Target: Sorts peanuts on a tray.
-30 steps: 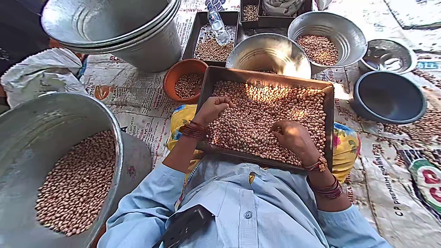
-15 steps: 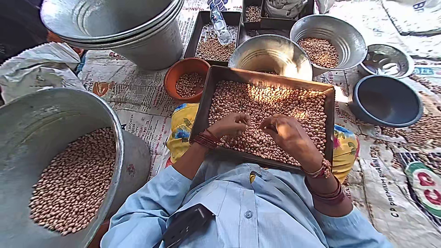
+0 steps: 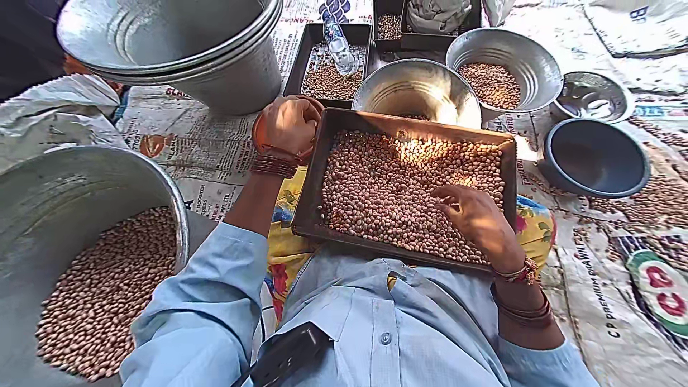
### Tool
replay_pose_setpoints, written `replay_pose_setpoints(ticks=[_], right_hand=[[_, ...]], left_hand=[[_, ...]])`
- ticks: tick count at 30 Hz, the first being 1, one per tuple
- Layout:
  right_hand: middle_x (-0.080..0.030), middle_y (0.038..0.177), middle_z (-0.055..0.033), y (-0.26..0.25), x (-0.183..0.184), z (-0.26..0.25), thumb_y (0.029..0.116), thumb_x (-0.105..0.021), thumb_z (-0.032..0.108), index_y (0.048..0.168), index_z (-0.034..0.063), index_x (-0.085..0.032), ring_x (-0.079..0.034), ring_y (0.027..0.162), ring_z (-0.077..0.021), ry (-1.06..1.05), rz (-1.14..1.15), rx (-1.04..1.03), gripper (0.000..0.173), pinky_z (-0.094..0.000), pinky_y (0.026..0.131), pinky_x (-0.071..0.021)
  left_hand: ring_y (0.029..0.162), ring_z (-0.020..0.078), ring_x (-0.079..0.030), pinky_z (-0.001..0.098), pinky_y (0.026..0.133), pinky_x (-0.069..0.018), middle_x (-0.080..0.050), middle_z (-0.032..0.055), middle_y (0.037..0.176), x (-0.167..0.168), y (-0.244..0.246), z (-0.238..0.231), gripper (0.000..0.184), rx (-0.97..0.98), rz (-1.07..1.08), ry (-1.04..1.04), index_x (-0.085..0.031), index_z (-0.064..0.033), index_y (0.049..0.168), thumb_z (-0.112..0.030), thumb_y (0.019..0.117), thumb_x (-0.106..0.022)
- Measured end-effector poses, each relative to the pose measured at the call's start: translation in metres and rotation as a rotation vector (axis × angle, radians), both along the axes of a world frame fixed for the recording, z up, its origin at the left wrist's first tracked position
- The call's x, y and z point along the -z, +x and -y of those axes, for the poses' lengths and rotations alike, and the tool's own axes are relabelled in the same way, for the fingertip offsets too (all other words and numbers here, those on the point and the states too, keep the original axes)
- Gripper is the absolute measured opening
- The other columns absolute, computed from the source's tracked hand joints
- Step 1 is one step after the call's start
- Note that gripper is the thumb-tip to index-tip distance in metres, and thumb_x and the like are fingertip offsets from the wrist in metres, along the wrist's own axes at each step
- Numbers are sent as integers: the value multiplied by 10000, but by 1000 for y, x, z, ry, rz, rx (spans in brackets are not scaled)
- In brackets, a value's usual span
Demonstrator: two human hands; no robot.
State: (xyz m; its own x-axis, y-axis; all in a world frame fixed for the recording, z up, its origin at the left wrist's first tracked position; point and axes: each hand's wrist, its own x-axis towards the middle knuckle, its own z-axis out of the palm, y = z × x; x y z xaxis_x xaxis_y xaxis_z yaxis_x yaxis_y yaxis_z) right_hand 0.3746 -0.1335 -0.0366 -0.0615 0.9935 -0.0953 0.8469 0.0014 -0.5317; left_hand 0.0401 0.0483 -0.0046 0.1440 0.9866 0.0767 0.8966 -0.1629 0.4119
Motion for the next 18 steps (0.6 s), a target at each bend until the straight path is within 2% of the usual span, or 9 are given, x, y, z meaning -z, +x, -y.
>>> replay_pose_setpoints(ticks=[1, 3, 4, 8, 10, 13, 15, 18], right_hand=[[-743, 1116, -115, 6, -1, -1, 975, -680, 119, 1197, 119, -732, -716, 988, -291, -17, -1, 17, 228, -550, 881, -554], [-746, 1117, -120, 17, -3, -3, 961, -688, 91, 1213, 112, -726, -722, 989, -290, -22, -6, 44, 256, -549, 884, -558], [-743, 1119, -129, 22, -5, -5, 957, -692, 79, 1217, 105, -719, -723, 997, -300, -29, 0, 64, 263, -558, 889, -557], [-715, 1195, -170, 45, -12, -18, 961, -722, 121, 1243, 118, -710, -685, 1092, -384, -2, 127, 190, 282, -640, 925, -517], [-668, 1229, -234, 58, -13, -26, 955, -717, 115, 1267, 103, -690, -644, 1110, -462, 24, 179, 258, 314, -695, 876, -490], [-621, 1251, -289, 69, -6, -38, 922, -733, 102, 1292, 50, -650, -623, 1099, -518, 37, 297, 318, 383, -722, 827, -489], [-615, 1250, -306, 55, 1, -44, 892, -748, 75, 1285, 33, -648, -622, 1076, -540, -1, 383, 326, 407, -711, 778, -501], [-579, 1257, -333, 4, 20, -46, 895, -681, 14, 1325, 3, -591, -639, 1014, -540, -70, 429, 260, 439, -660, 711, -537]], left_hand=[[1211, 425, -605, 644, 1060, -404, -689, 223, 1185, 2, 3, -4, 190, 2, 22, 43, -742, -45, 1107, -112, 947, -665], [1110, 386, -668, 605, 1004, -484, -713, 202, 1135, 16, 19, -11, 172, 76, 73, 63, -739, -37, 1092, -126, 956, -683], [1072, 392, -682, 613, 975, -496, -722, 208, 1100, 24, 30, -12, 165, 111, 81, 44, -746, -32, 1083, -120, 959, -683], [1145, 401, -658, 604, 976, -500, -711, 203, 1129, 54, 62, -14, 181, 167, -57, 13, -757, -54, 1099, -108, 992, -621], [1140, 429, -647, 601, 948, -507, -701, 220, 1125, 70, 68, -18, 205, 183, -101, 62, -750, -25, 1097, -61, 996, -576], [1141, 439, -642, 589, 947, -508, -691, 235, 1140, 78, 73, -21, 231, 186, -136, 89, -734, -3, 1121, -42, 1018, -530], [1152, 437, -637, 591, 937, -512, -689, 230, 1154, 76, 75, -19, 226, 171, -157, 75, -731, -8, 1128, -45, 1016, -539], [1185, 423, -627, 585, 932, -521, -679, 227, 1184, 75, 79, -15, 242, 117, -167, 22, -726, -9, 1160, -49, 990, -558]])
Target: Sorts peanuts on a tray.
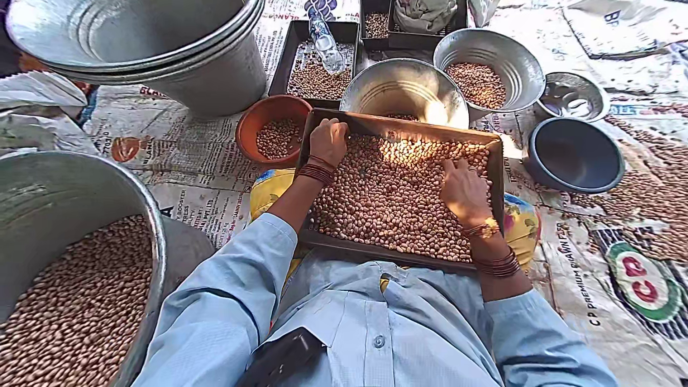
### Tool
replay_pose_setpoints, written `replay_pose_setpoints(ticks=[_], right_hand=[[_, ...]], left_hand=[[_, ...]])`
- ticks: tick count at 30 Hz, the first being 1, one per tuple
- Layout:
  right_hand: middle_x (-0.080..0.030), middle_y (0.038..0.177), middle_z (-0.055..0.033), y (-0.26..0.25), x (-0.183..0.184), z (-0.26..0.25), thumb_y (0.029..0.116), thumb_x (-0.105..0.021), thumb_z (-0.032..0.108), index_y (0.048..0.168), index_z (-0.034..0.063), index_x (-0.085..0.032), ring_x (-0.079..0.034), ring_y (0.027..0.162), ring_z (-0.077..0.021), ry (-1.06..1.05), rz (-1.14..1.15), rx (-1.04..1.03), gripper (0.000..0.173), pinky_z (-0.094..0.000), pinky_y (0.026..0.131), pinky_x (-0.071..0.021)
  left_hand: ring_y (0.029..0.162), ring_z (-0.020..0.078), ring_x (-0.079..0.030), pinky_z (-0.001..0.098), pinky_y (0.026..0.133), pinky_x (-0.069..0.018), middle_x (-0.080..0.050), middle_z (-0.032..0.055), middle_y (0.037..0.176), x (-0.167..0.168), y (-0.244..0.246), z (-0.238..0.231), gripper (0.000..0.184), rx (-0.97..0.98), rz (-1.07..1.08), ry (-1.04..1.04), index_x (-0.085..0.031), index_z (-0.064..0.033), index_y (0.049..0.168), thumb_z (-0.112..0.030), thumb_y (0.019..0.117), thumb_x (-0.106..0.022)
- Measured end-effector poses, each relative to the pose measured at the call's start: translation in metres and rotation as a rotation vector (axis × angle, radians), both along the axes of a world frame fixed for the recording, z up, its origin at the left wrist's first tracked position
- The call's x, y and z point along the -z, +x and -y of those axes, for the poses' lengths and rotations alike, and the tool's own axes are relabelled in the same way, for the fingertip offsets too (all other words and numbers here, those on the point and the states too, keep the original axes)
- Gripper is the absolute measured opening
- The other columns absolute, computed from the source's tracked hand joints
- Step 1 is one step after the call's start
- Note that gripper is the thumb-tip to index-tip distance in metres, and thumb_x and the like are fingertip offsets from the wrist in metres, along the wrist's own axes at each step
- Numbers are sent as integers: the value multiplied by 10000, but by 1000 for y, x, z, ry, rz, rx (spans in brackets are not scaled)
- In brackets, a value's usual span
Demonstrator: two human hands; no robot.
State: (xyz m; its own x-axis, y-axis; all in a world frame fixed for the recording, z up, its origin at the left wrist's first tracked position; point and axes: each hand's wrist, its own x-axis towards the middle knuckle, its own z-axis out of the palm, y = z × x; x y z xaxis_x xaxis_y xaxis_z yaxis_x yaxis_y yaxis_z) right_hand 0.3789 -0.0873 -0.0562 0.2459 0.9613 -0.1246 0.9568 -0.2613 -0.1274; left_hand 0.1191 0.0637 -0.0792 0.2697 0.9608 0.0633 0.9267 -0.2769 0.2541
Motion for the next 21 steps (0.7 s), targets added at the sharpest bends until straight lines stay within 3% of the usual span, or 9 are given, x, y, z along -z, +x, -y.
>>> replay_pose_setpoints(ticks=[3, 6, 8, 10, 12, 15, 17, 19, 21], right_hand=[[-518, 1375, -307, -68, 15, 8, 939, -616, -26, 1476, 20, -468, -628, 1094, -504, -116, 11, -115, 559, -569, 757, -571], [-520, 1469, -204, -98, 15, 23, 978, -577, 71, 1434, 134, -574, -662, 1055, -415, -89, -188, -401, 461, -525, 756, -566], [-632, 1374, -121, -90, 15, 21, 994, -628, 178, 1324, 184, -677, -713, 990, -318, 47, -381, -508, 334, -510, 779, -583], [-715, 1132, -97, -65, 14, 14, 972, -678, 165, 1194, 150, -736, -712, 899, -275, 223, -462, -457, 229, -506, 759, -584], [-725, 1047, -133, -32, 5, 8, 974, -673, 125, 1124, 110, -750, -710, 871, -330, 322, -348, -331, 169, -555, 729, -570], [-713, 982, -191, 5, -12, 9, 953, -688, 67, 1051, 86, -751, -691, 865, -421, 302, -221, -171, 118, -630, 692, -528], [-721, 939, -193, 17, -16, 11, 944, -706, 79, 1027, 91, -758, -688, 837, -426, 291, -222, -140, 99, -638, 676, -514], [-727, 945, -182, 18, -13, 13, 944, -708, 81, 1026, 90, -763, -692, 845, -412, 268, -254, -163, 99, -636, 697, -520], [-732, 957, -170, 13, -5, 10, 944, -714, 94, 1028, 92, -775, -699, 854, -391, 217, -262, -192, 104, -626, 705, -526]], left_hand=[[1197, 434, -627, 591, 955, -519, -665, 259, 1205, 2, 1, 2, 246, -61, 18, -54, -707, 17, 1176, -67, 975, -593], [1202, 429, -626, 586, 985, -508, -672, 260, 1196, 6, -3, 0, 249, -85, 54, -70, -708, 20, 1175, -95, 975, -616], [1219, 434, -615, 592, 1009, -492, -665, 269, 1209, 9, -5, 0, 253, -80, 75, -75, -701, 41, 1177, -98, 982, -617], [1222, 438, -610, 591, 1017, -489, -660, 274, 1215, 10, -7, 0, 251, -71, 92, -62, -699, 51, 1171, -98, 985, -621], [1227, 442, -606, 592, 1023, -486, -654, 282, 1224, 11, -8, 1, 256, -70, 106, -59, -696, 58, 1182, -75, 976, -621], [1214, 442, -612, 589, 1031, -482, -653, 284, 1213, 9, -8, 2, 250, -65, 131, -62, -703, 53, 1176, -78, 978, -625], [1143, 427, -646, 595, 1013, -482, -679, 264, 1146, 5, -11, 3, 222, -57, 266, -75, -728, 29, 1133, -109, 971, -662], [1007, 314, -700, 530, 942, -512, -736, 184, 1049, 1, -14, 4, 177, -71, 524, -138, -749, -19, 1087, -140, 966, -701], [740, 118, -693, 312, 727, -587, -711, 71, 889, 1, -14, 8, 113, -59, 803, -273, -670, -12, 1063, -93, 1006, -615]])
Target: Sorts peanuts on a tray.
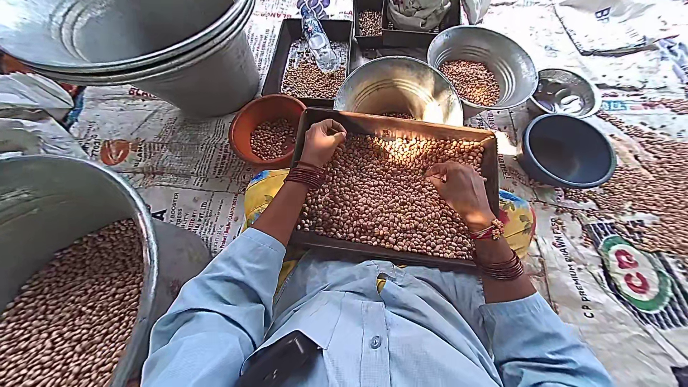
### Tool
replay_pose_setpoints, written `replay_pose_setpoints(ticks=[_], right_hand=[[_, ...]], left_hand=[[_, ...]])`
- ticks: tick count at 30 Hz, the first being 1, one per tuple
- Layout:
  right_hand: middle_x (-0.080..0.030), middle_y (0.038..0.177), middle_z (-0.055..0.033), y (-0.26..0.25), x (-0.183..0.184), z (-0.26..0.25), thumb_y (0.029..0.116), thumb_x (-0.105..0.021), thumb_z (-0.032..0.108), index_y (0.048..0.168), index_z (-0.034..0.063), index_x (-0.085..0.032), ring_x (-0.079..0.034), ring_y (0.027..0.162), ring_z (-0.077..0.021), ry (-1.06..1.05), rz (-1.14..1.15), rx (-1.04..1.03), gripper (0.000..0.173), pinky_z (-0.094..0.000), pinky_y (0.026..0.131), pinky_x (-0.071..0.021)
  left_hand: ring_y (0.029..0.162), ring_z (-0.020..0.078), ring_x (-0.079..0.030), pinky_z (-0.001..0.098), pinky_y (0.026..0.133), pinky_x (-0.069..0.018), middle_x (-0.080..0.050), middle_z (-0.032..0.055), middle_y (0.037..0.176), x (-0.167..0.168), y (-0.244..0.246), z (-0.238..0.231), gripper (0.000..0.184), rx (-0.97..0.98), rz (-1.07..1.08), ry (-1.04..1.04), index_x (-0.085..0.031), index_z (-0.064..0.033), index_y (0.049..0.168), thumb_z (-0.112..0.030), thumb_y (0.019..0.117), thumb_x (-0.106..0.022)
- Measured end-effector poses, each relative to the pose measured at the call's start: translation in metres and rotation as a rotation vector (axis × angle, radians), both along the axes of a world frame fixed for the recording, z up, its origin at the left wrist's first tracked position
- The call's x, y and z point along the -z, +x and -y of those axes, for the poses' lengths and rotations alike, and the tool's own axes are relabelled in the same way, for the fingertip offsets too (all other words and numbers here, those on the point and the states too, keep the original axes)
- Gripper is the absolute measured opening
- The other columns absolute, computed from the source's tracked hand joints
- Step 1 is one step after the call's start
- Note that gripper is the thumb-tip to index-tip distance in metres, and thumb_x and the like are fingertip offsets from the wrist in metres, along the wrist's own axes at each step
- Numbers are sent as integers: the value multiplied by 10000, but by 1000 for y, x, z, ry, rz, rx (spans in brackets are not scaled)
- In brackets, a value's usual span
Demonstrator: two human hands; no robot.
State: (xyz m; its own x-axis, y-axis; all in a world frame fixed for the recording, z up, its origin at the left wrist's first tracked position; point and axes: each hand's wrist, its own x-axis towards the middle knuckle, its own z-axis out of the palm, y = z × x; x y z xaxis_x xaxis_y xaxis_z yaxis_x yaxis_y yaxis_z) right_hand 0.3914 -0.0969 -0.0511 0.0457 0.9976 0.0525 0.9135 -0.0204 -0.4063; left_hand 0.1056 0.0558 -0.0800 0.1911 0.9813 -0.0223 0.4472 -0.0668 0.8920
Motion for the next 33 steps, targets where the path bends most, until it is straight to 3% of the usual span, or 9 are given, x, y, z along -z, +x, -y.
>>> replay_pose_setpoints(ticks=[3, 4, 7, 11, 18, 22, 26, 30, 33], right_hand=[[-726, 960, -164, -10, 17, -6, 945, -720, 134, 1032, 96, -775, -698, 853, -388, -56, 37, -50, 109, -618, 698, -528], [-720, 962, -173, -12, 24, -7, 940, -721, 130, 1035, 87, -772, -696, 856, -397, -40, 49, -65, 117, -622, 697, -528], [-710, 929, -183, -15, 38, -8, 935, -712, 116, 1030, 67, -761, -701, 834, -393, 41, 111, -89, 118, -595, 682, -540], [-701, 885, -176, -16, 40, -4, 926, -733, 155, 990, 71, -749, -697, 803, -381, 64, 149, -70, 107, -567, 663, -539], [-716, 930, -210, -23, 47, -4, 921, -737, 169, 1058, 21, -739, -708, 816, -406, 69, 146, -21, 202, -586, 680, -545], [-708, 944, -210, -30, 44, -3, 939, -683, 170, 1032, -22, -714, -709, 807, -393, 30, 186, -19, 216, -573, 661, -544], [-707, 885, -190, -26, 43, -4, 920, -687, 170, 979, 5, -723, -704, 767, -383, 16, 145, -11, 179, -576, 633, -532], [-665, 765, -114, -3, 29, -3, 989, -680, 204, 1060, 94, -736, -606, 629, -282, -68, -304, 56, 142, -505, 568, -476], [-680, 773, 5, 20, 30, 11, 1083, -454, 172, 1072, 140, -639, -553, 532, -49, 41, -941, 84, 188, -199, 487, -452]], left_hand=[[520, 35, -525, 194, 498, -454, -602, 5, 718, -3, 16, 19, 79, 100, 200, -121, -600, -21, 1007, -13, 977, -527], [552, 41, -494, 214, 531, -423, -607, 11, 752, -7, 22, 28, 69, 163, 110, -110, -622, -23, 1032, -25, 985, -572], [710, 180, -615, 420, 725, -518, -686, 79, 837, -13, 37, 48, 149, 296, -242, 48, -706, -56, 1099, -156, 998, -660], [740, 328, -676, 537, 732, -545, -706, 168, 837, -2, 47, 55, 177, 333, -417, 263, -731, -30, 1079, -81, 990, -587], [1111, 406, -682, 586, 958, -522, -719, 216, 1134, 4, 59, 59, 200, 385, -621, 202, -727, -22, 1149, -96, 990, -631], [990, 370, -702, 577, 889, -540, -730, 189, 1044, 4, 57, 56, 184, 355, -539, 105, -736, -45, 1120, -148, 992, -652], [770, 205, -629, 443, 744, -509, -677, 97, 881, -6, 52, 38, 159, 223, -239, -14, -683, -58, 1087, -153, 1002, -588], [764, 258, -631, 501, 740, -504, -667, 107, 844, -16, 63, 22, 174, 242, -287, 33, -686, -75, 1129, -141, 997, -593], [726, 294, -637, 525, 720, -530, -667, 128, 814, -14, 79, 20, 174, 337, -354, 154, -709, -58, 1119, -165, 1005, -633]])
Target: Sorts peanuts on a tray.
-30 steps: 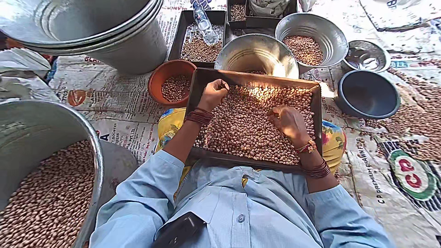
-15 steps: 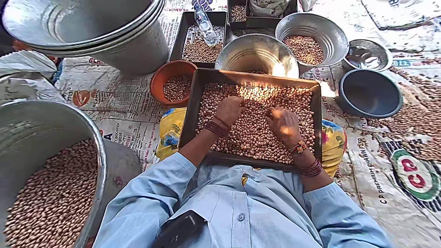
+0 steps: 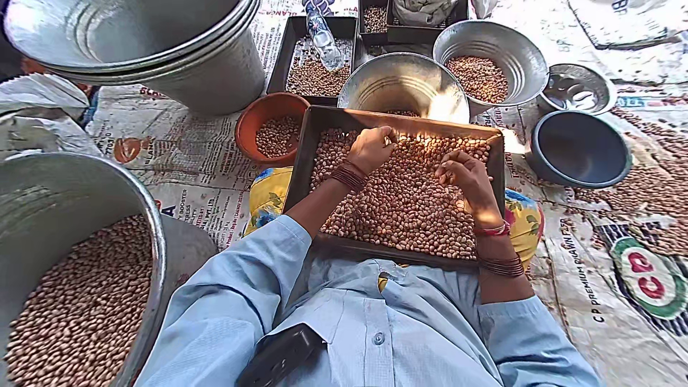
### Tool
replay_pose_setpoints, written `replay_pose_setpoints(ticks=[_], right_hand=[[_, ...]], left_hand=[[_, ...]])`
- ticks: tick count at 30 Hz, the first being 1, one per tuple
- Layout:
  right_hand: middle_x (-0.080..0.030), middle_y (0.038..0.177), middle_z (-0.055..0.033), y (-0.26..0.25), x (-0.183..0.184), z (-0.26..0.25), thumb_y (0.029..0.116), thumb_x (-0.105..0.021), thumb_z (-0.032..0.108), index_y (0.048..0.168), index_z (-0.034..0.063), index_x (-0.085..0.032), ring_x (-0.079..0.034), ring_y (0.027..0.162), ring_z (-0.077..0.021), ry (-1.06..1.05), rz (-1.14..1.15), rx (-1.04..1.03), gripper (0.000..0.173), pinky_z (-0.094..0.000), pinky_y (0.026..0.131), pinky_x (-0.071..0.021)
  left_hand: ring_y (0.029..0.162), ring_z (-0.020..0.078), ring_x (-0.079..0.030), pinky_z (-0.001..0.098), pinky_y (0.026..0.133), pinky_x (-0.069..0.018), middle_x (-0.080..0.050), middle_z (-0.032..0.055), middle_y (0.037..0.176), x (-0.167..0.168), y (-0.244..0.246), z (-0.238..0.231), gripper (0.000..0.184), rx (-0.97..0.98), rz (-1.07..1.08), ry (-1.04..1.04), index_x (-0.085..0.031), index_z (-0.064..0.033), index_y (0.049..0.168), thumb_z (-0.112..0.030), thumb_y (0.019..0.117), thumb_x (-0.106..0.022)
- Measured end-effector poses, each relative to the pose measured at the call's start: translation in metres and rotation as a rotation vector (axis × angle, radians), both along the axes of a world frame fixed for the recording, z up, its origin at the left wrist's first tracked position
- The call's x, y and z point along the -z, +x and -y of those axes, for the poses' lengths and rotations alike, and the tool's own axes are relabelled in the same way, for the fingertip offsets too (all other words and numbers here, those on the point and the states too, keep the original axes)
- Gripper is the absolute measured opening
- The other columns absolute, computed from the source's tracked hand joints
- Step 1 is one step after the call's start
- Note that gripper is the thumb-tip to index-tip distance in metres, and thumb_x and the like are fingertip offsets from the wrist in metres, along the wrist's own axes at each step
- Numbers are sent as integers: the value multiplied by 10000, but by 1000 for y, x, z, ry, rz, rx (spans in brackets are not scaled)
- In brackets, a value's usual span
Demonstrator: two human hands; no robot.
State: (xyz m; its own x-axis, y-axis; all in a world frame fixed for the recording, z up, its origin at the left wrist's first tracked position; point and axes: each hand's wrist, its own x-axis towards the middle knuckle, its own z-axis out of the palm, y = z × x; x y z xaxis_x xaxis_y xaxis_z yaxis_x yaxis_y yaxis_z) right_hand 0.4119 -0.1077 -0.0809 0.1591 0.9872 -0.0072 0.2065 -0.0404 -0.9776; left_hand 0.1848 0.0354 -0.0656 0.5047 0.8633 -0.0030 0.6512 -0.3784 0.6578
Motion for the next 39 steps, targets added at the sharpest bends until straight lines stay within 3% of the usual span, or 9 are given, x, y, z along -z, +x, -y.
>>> replay_pose_setpoints(ticks=[3, 7, 11, 17, 23, 28, 31, 35, 39], right_hand=[[-646, 809, 58, 9, -6, 6, 1053, -307, 165, 1025, 221, -571, -562, 571, -16, 70, -368, 69, 271, -160, 509, -469], [-433, 600, 29, 18, -11, 8, 1040, -504, 140, 1046, 177, -626, -266, 397, -35, -36, -9, 137, 127, -179, 377, -233], [-570, 666, -92, 4, -20, 7, 996, -678, 150, 1100, 129, -724, -471, 508, -218, -75, 622, 75, 116, -416, 492, -402], [-719, 1008, -206, -20, -11, -11, 942, -737, 159, 1110, 64, -749, -697, 916, -417, -102, 927, -72, 193, -630, 756, -540], [-703, 1007, -220, -24, -1, -11, 932, -745, 154, 1085, 28, -731, -694, 896, -428, -129, 981, -88, 199, -624, 709, -537], [-702, 932, -200, -18, -7, -16, 939, -731, 144, 1032, 28, -738, -683, 889, -392, -218, 890, -132, 149, -604, 756, -523], [-568, 680, -90, 1, -12, 1, 976, -711, 156, 1029, 82, -722, -480, 524, -213, -136, 523, -102, 91, -392, 495, -398], [-620, 787, 50, 14, -17, -18, 1058, -490, 148, 1032, 164, -581, -544, 569, -19, -62, -156, -20, 96, -166, 528, -490], [-570, 718, 12, 6, -19, -67, 982, -558, 94, 1047, 98, -653, -492, 566, -68, -9, 261, 50, 115, -267, 547, -415]], left_hand=[[851, 355, -684, 576, 798, -542, -712, 171, 921, 6, 18, 2, 194, 65, -48, 61, -726, -70, 1141, -144, 1015, -599], [1092, 396, -694, 600, 922, -529, -729, 189, 1146, 11, 39, 5, 250, 105, -212, 65, -716, -100, 1226, -158, 1033, -569], [1133, 388, -681, 590, 942, -528, -717, 188, 1185, 15, 47, 6, 265, 108, -275, 51, -697, -85, 1249, -173, 1026, -584], [977, 359, -701, 581, 874, -539, -726, 182, 1021, 17, 40, 1, 238, 86, -101, -36, -712, -60, 1164, -207, 991, -639], [724, 233, -594, 462, 711, -491, -648, 109, 830, 10, 33, 18, 178, 133, 77, -158, -701, -51, 1094, -107, 981, -575], [1038, 393, -701, 602, 889, -535, -730, 190, 1073, 18, 50, 43, 232, 319, -209, -16, -699, -76, 1210, -83, 999, -602], [1032, 400, -704, 593, 866, -544, -723, 204, 1074, 22, 53, 51, 211, 334, -226, 80, -700, -38, 1178, -75, 1002, -588], [852, 405, -709, 575, 698, -569, -707, 203, 936, 8, 44, 80, 195, 244, -197, 123, -685, -33, 1126, -55, 932, -688], [901, 408, -710, 587, 738, -565, -707, 210, 978, 3, 49, 78, 198, 240, -263, 50, -671, -26, 1149, -79, 959, -652]])
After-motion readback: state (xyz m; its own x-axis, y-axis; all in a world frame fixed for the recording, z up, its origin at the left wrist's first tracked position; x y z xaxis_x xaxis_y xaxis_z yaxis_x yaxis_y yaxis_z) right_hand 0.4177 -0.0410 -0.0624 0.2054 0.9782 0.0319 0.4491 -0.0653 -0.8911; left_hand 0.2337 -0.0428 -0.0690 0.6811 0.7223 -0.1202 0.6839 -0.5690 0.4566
